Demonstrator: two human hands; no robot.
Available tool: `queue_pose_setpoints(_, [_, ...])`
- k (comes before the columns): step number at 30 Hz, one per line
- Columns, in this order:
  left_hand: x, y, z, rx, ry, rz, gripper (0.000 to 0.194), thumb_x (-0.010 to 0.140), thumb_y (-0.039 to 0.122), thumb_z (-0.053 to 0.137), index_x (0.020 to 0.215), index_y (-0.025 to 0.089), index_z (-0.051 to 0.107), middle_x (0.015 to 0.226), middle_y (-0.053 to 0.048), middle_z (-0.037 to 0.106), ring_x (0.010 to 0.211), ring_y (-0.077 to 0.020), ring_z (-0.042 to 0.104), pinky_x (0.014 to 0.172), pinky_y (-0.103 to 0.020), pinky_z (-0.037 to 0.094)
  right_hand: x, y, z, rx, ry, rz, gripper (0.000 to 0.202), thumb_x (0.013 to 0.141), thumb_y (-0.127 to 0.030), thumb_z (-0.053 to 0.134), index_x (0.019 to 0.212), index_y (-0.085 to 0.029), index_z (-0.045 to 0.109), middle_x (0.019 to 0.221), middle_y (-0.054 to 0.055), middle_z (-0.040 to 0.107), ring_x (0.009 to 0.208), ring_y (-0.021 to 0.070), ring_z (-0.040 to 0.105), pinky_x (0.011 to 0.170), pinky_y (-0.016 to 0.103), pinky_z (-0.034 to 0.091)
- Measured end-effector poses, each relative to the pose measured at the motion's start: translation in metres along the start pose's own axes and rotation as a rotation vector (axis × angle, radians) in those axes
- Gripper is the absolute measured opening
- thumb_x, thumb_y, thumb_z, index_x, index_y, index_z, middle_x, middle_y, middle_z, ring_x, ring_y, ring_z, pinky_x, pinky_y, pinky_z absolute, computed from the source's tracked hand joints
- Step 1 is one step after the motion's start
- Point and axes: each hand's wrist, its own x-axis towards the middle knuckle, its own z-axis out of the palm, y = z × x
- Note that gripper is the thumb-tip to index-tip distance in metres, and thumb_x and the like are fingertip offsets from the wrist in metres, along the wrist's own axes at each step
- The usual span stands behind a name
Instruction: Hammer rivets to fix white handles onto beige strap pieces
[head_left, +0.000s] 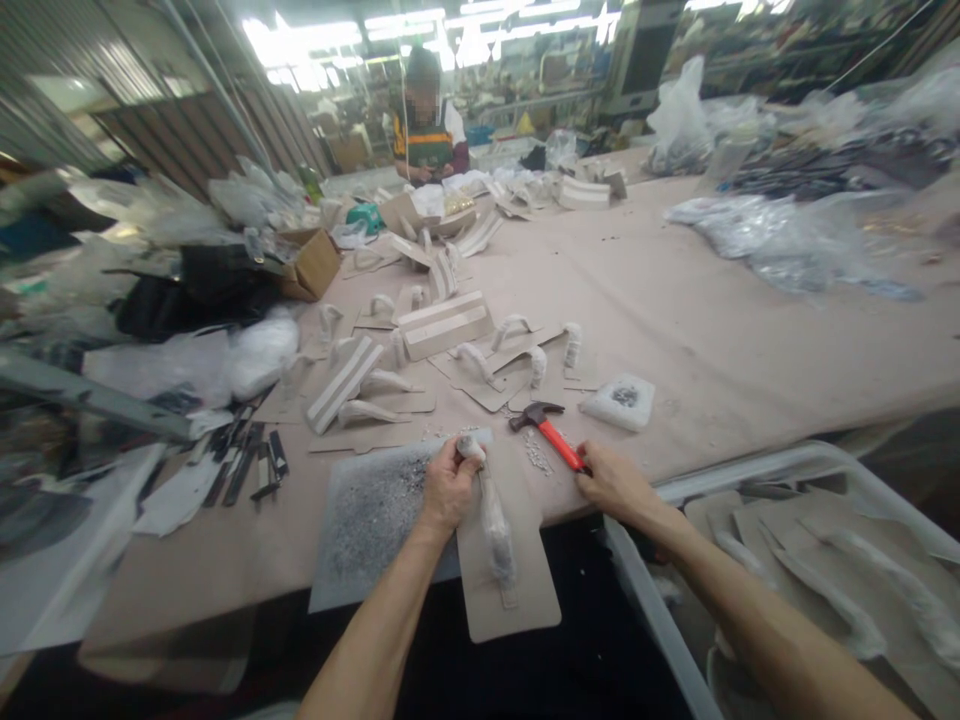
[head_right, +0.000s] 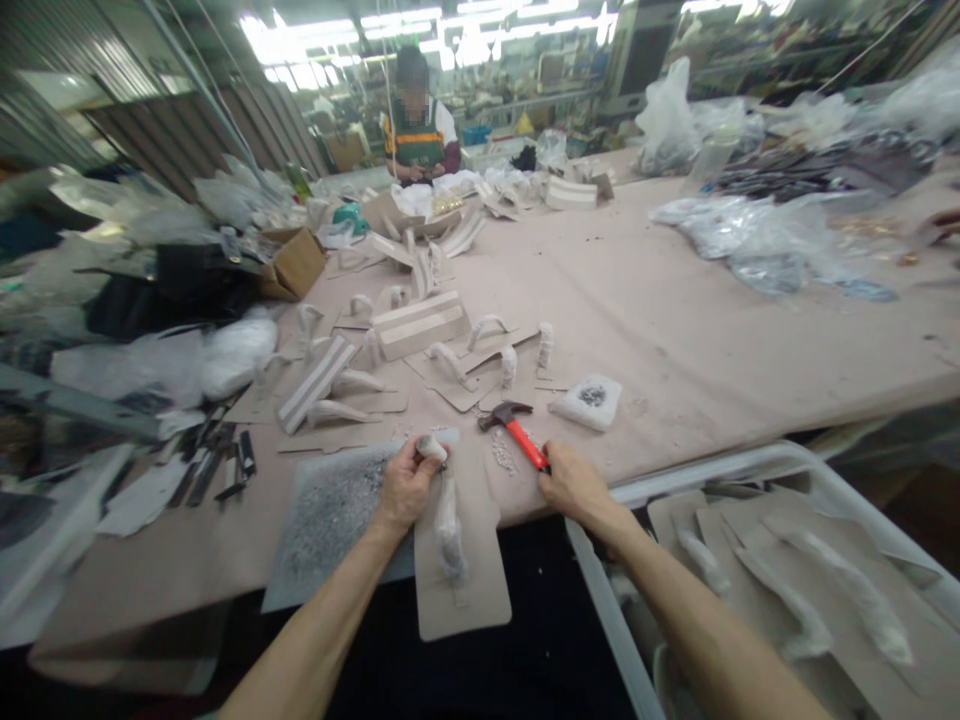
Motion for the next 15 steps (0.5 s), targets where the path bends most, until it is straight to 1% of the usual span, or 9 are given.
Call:
queue_pose_setpoints(3, [-0.002, -0.002, 0.001, 0.126, 0.007, 0.078, 0.018, 0.084, 0.025, 0.062, 0.100, 0.020, 0.068, 0.091, -0.005, 0.076, 0.084, -0.0207, 0.070, 0.079, -0.030, 0.052, -0.002, -0.013, -0.001, 0.144, -0.153, 0.049, 0.014, 0.075, -0.014, 0.056, 0.088, -0.019, 0.054, 0.067, -0.001, 0.052, 0.062, 0.0159, 0.053, 0.060, 0.028, 0.043])
queue_pose_setpoints(5, [-0.003, -0.002, 0.002, 0.199, -0.025, 0.148, 0.021, 0.085, 0.023, 0.060, 0.104, 0.020, 0.068, 0.090, -0.005, 0.075, 0.082, -0.0206, 0.069, 0.077, -0.030, 0.051, -0.010, -0.025, -0.001, 0.244, -0.242, 0.075, 0.002, 0.082, -0.020, 0.050, 0.084, -0.021, 0.049, 0.063, -0.004, 0.049, 0.051, 0.0124, 0.047, 0.051, 0.026, 0.043])
queue_pose_setpoints(6, [-0.004, -0.002, 0.002, 0.229, -0.048, 0.181, 0.022, 0.085, 0.022, 0.060, 0.106, 0.021, 0.068, 0.089, -0.005, 0.075, 0.081, -0.0207, 0.069, 0.077, -0.030, 0.051, -0.015, -0.031, 0.000, 0.290, -0.259, 0.080, 0.005, 0.087, -0.025, 0.045, 0.084, -0.022, 0.046, 0.063, -0.005, 0.048, 0.048, 0.0112, 0.044, 0.048, 0.025, 0.042])
queue_pose_setpoints(7, [-0.004, -0.002, 0.002, 0.250, -0.069, 0.205, 0.023, 0.085, 0.022, 0.059, 0.107, 0.021, 0.068, 0.089, -0.005, 0.074, 0.080, -0.0205, 0.068, 0.076, -0.029, 0.051, -0.022, -0.037, 0.000, 0.329, -0.246, 0.063, 0.012, 0.091, -0.031, 0.040, 0.084, -0.023, 0.043, 0.062, -0.006, 0.046, 0.046, 0.0105, 0.042, 0.045, 0.024, 0.040])
queue_pose_setpoints(8, [-0.004, -0.002, 0.002, 0.262, -0.082, 0.219, 0.023, 0.086, 0.022, 0.058, 0.107, 0.021, 0.068, 0.088, -0.005, 0.073, 0.079, -0.0201, 0.067, 0.075, -0.029, 0.050, -0.029, -0.042, -0.001, 0.345, -0.198, 0.011, 0.019, 0.095, -0.037, 0.036, 0.083, -0.023, 0.041, 0.062, -0.006, 0.045, 0.045, 0.0103, 0.040, 0.044, 0.023, 0.038])
queue_pose_setpoints(10, [-0.005, 0.000, 0.002, 0.260, -0.084, 0.220, 0.021, 0.088, 0.024, 0.057, 0.105, 0.021, 0.068, 0.085, -0.004, 0.072, 0.075, -0.0188, 0.065, 0.072, -0.028, 0.049, -0.043, -0.051, -0.003, 0.275, -0.024, -0.188, 0.029, 0.097, -0.045, 0.033, 0.080, -0.024, 0.039, 0.062, -0.005, 0.046, 0.048, 0.0109, 0.041, 0.046, 0.023, 0.034])
queue_pose_setpoints(12, [-0.005, 0.001, 0.002, 0.245, -0.078, 0.212, 0.018, 0.090, 0.025, 0.055, 0.101, 0.020, 0.067, 0.080, -0.002, 0.069, 0.071, -0.0172, 0.062, 0.069, -0.027, 0.047, -0.055, -0.059, -0.009, 0.061, 0.149, -0.408, 0.031, 0.097, -0.045, 0.036, 0.077, -0.023, 0.041, 0.061, -0.002, 0.049, 0.052, 0.0121, 0.042, 0.050, 0.025, 0.029])
queue_pose_setpoints(13, [-0.005, 0.001, 0.002, 0.242, -0.077, 0.208, 0.016, 0.090, 0.025, 0.055, 0.099, 0.020, 0.067, 0.076, -0.001, 0.066, 0.068, -0.0165, 0.060, 0.067, -0.026, 0.046, -0.059, -0.062, -0.013, -0.077, 0.180, -0.481, 0.029, 0.097, -0.042, 0.038, 0.077, -0.022, 0.043, 0.061, -0.001, 0.050, 0.052, 0.0124, 0.041, 0.051, 0.026, 0.026])
queue_pose_setpoints(15, [-0.005, 0.001, 0.002, 0.240, -0.077, 0.201, 0.013, 0.089, 0.024, 0.055, 0.095, 0.020, 0.067, 0.070, 0.001, 0.062, 0.064, -0.0154, 0.056, 0.063, -0.025, 0.043, -0.064, -0.072, -0.024, -0.303, 0.148, -0.552, 0.023, 0.096, -0.035, 0.042, 0.079, -0.022, 0.046, 0.060, 0.000, 0.052, 0.050, 0.0124, 0.038, 0.051, 0.029, 0.020])
